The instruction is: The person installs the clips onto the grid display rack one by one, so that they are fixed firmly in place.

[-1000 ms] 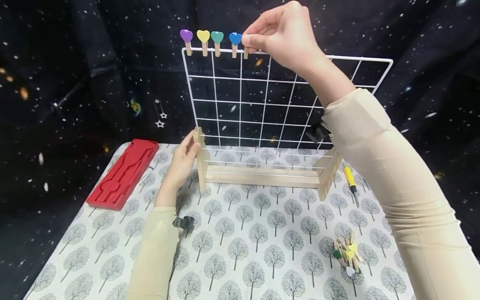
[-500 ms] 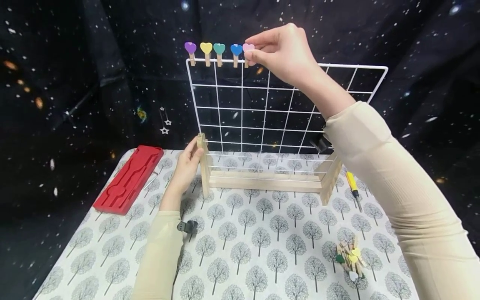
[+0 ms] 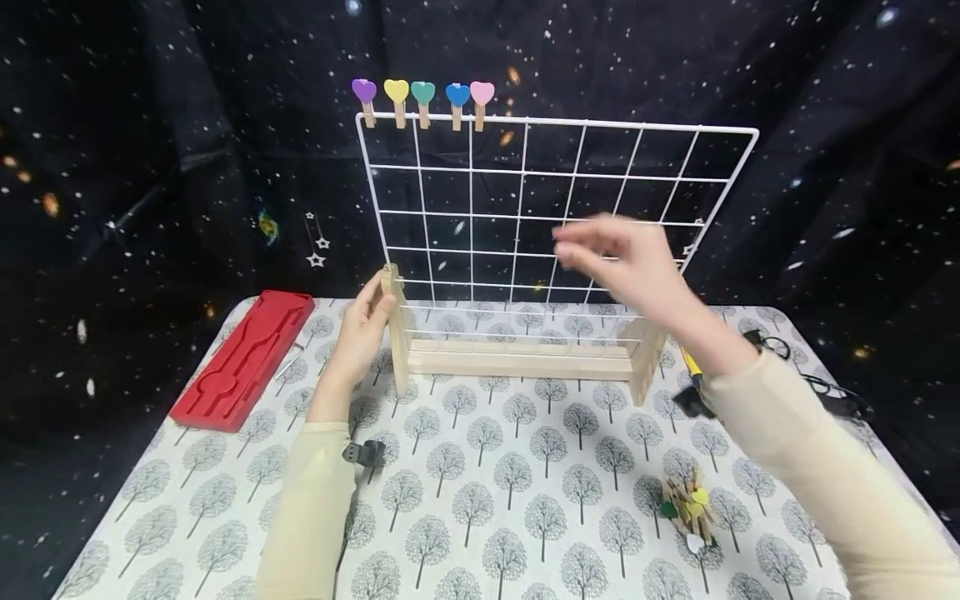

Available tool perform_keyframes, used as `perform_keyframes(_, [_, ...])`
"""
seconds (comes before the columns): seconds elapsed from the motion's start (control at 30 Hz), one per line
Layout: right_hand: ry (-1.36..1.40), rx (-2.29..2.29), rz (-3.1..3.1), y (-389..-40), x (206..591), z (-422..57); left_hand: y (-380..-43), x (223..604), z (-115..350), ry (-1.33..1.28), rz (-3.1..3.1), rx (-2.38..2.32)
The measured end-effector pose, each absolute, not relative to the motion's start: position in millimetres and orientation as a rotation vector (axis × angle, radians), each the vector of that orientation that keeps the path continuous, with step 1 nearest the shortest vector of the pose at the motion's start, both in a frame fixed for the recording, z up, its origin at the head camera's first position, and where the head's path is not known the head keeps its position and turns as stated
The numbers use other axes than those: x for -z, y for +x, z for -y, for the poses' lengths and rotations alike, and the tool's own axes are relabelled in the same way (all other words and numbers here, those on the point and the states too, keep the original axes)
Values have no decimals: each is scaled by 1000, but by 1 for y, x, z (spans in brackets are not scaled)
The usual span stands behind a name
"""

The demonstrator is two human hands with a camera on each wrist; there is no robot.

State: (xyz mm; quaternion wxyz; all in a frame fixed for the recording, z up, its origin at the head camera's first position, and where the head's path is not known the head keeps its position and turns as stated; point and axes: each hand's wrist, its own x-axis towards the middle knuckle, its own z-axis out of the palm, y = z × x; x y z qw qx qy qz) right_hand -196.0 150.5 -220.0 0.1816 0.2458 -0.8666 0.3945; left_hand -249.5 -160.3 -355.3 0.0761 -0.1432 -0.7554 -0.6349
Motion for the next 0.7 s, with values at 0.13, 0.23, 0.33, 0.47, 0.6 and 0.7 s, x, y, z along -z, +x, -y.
perform_keyframes(0.13, [741,-1042,2602,-186,286,-185,-251,355,161,-450,2242,1926])
perform_keyframes(0.23, [773,-996,2683,-169,328,-210,-251,355,161,-464,2233,1941])
perform_keyframes(0.33, [782,-959,2753,-147,362,-237,-252,354,160,-470,2235,1940])
perform_keyframes(0.47, [725,-820,2818,-121,394,-275,-251,354,161,-466,2241,1937])
perform_keyframes(0.6, [702,-705,2830,-102,412,-308,-252,355,161,-442,2248,1933])
perform_keyframes(0.7, [762,-609,2810,-92,421,-325,-252,356,162,-433,2249,1937])
